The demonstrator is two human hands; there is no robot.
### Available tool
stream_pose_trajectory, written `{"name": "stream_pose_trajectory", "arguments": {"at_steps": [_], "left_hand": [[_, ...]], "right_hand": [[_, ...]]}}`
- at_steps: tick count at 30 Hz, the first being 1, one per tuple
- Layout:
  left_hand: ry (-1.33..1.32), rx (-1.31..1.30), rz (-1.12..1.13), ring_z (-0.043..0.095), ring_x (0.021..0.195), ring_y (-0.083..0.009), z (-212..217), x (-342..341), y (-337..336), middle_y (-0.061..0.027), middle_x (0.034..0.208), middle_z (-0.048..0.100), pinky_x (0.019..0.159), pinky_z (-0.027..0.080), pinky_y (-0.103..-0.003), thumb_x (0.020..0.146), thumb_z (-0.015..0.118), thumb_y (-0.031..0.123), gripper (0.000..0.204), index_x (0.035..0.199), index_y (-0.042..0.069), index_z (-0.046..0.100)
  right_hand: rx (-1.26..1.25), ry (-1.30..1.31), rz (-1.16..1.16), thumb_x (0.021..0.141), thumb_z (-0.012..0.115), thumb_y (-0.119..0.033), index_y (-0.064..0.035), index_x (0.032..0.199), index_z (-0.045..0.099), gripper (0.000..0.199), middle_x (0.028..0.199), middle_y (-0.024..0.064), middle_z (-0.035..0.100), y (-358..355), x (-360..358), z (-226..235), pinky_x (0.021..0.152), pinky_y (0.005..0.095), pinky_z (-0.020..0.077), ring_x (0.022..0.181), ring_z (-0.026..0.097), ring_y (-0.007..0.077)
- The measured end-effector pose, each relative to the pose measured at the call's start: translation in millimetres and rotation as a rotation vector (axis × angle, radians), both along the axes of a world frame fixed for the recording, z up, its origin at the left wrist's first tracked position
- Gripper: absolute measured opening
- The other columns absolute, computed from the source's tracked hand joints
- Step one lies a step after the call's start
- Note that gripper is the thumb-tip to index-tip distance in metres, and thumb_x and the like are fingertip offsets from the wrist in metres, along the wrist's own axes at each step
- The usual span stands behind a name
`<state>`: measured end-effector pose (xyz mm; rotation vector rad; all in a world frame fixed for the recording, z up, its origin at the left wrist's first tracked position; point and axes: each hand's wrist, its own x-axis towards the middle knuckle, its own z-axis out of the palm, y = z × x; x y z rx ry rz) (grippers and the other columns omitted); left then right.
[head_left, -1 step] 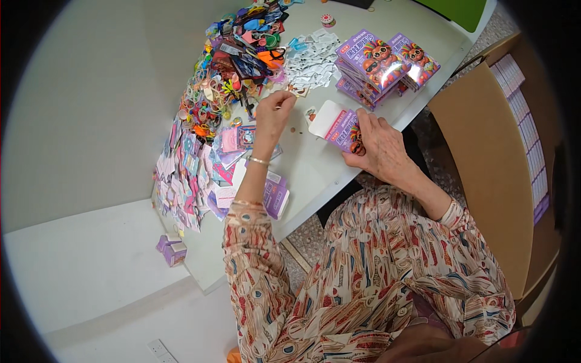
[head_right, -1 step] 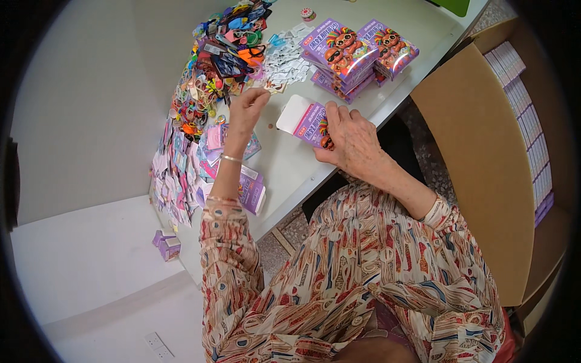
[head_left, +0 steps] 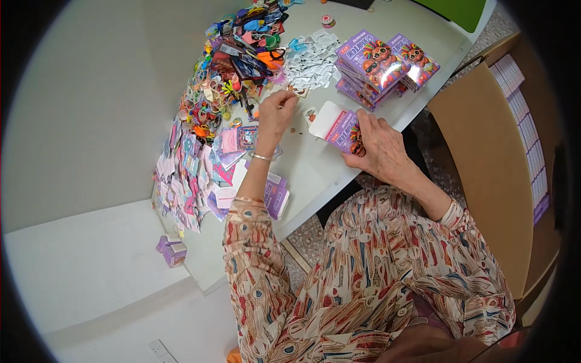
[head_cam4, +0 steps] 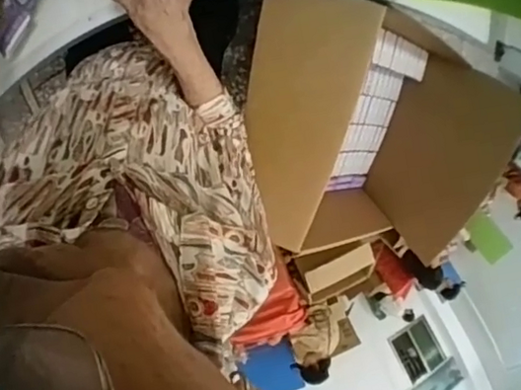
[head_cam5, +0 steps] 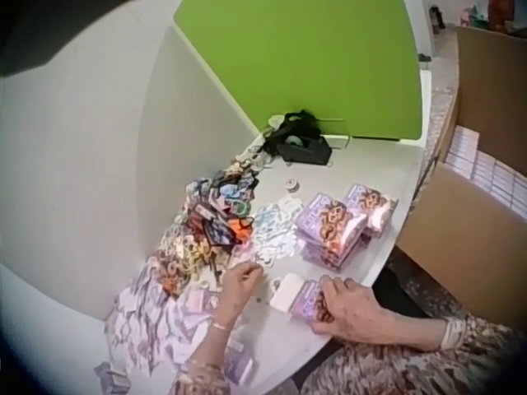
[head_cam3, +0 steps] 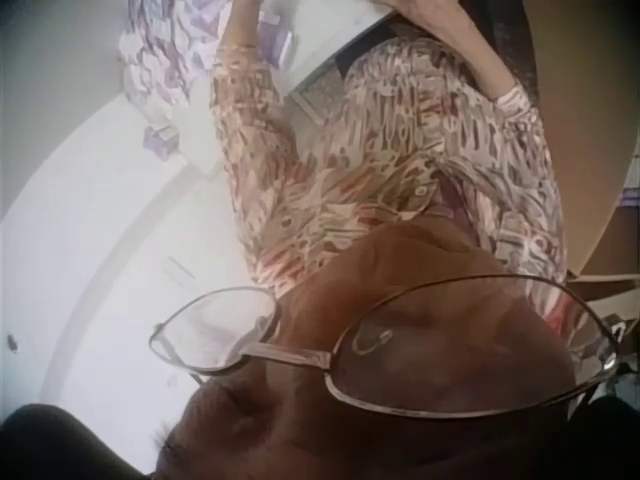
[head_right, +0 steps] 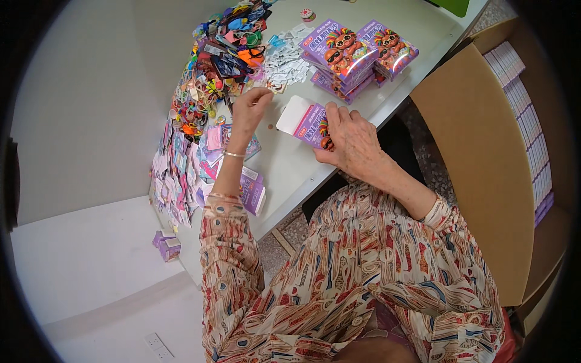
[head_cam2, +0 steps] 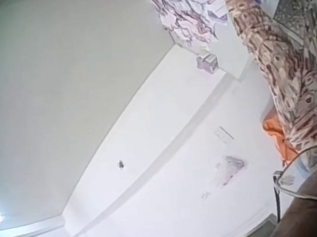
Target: Packaging collectible cards or stickers into small individual boxes.
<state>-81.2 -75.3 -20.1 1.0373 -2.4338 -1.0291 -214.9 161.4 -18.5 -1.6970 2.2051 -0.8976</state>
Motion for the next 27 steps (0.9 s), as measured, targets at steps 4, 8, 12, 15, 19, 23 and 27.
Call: {"name": "stream_pose_trajectory", "arguments": {"at_steps": [4, 8, 12, 15, 19, 23, 27], "left_hand": [[-0.005, -0.573, -0.080, 0.060, 0.081, -0.0328, -24, -21, 9, -0.0173, 0.084, 0.064, 0.072, 0.048, -0.040, 0.078, 0.064, 0.013, 0.015, 0.084, 0.000, 0.068], [-0.089, -0.761, -0.079, 0.059, 0.080, -0.0333, -31, -32, 8, -0.0166, 0.085, 0.063, 0.071, 0.047, -0.041, 0.079, 0.063, 0.012, 0.013, 0.081, 0.000, 0.067], [0.015, -0.676, -0.085, 0.059, 0.079, -0.0331, -31, -22, -4, -0.0164, 0.081, 0.062, 0.068, 0.047, -0.042, 0.080, 0.063, 0.011, 0.012, 0.079, 0.000, 0.066], [0.025, -0.594, -0.134, 0.059, 0.077, -0.0328, -21, -15, -18, -0.0164, 0.079, 0.062, 0.067, 0.047, -0.041, 0.079, 0.065, 0.012, 0.012, 0.078, 0.000, 0.065], [0.056, -0.606, -0.099, 0.060, 0.074, -0.0331, -28, -20, -28, -0.0161, 0.079, 0.062, 0.067, 0.048, -0.040, 0.079, 0.067, 0.014, 0.013, 0.079, 0.000, 0.066], [0.058, -0.750, -0.082, 0.061, 0.075, -0.0336, -38, -25, -27, -0.0159, 0.080, 0.062, 0.068, 0.048, -0.041, 0.080, 0.065, 0.011, 0.010, 0.078, 0.001, 0.066], [0.082, -0.796, -0.080, 0.061, 0.077, -0.0344, -41, -26, -30, -0.0164, 0.081, 0.062, 0.069, 0.048, -0.043, 0.081, 0.063, 0.008, 0.006, 0.083, 0.002, 0.063]], "right_hand": [[-0.014, -0.001, -0.014, 0.067, 0.078, -0.033, 0.0058, 0.126, 0.038, 0.081, 0.099, 0.0199, 0.057, 1, 0, -3, 0.074, 0.0455, 0.0502, 0.088, 0.059, 0.0377], [0.000, -0.003, -0.023, 0.067, 0.078, -0.033, 0.0058, 0.126, 0.038, 0.081, 0.099, 0.0201, 0.057, 2, 0, -5, 0.075, 0.0453, 0.0505, 0.088, 0.059, 0.0377], [-0.002, -0.014, -0.009, 0.067, 0.078, -0.033, 0.0059, 0.126, 0.038, 0.081, 0.100, 0.0203, 0.057, 2, 0, -4, 0.074, 0.0446, 0.0506, 0.088, 0.059, 0.0374], [0.004, -0.016, -0.005, 0.067, 0.078, -0.032, 0.0059, 0.126, 0.038, 0.081, 0.100, 0.0202, 0.056, 2, 0, -3, 0.074, 0.0445, 0.0505, 0.088, 0.059, 0.0373], [-0.001, -0.004, -0.003, 0.067, 0.078, -0.032, 0.0055, 0.126, 0.038, 0.081, 0.100, 0.0200, 0.056, 1, 0, -3, 0.074, 0.0445, 0.0503, 0.087, 0.058, 0.0370], [-0.009, -0.004, -0.003, 0.067, 0.078, -0.033, 0.0052, 0.126, 0.037, 0.081, 0.099, 0.0201, 0.056, -1, 1, -3, 0.074, 0.0446, 0.0502, 0.087, 0.057, 0.0367], [0.006, -0.008, -0.008, 0.067, 0.078, -0.033, 0.0048, 0.126, 0.038, 0.081, 0.100, 0.0200, 0.056, 1, 2, -2, 0.074, 0.0445, 0.0502, 0.088, 0.057, 0.0367]]}}
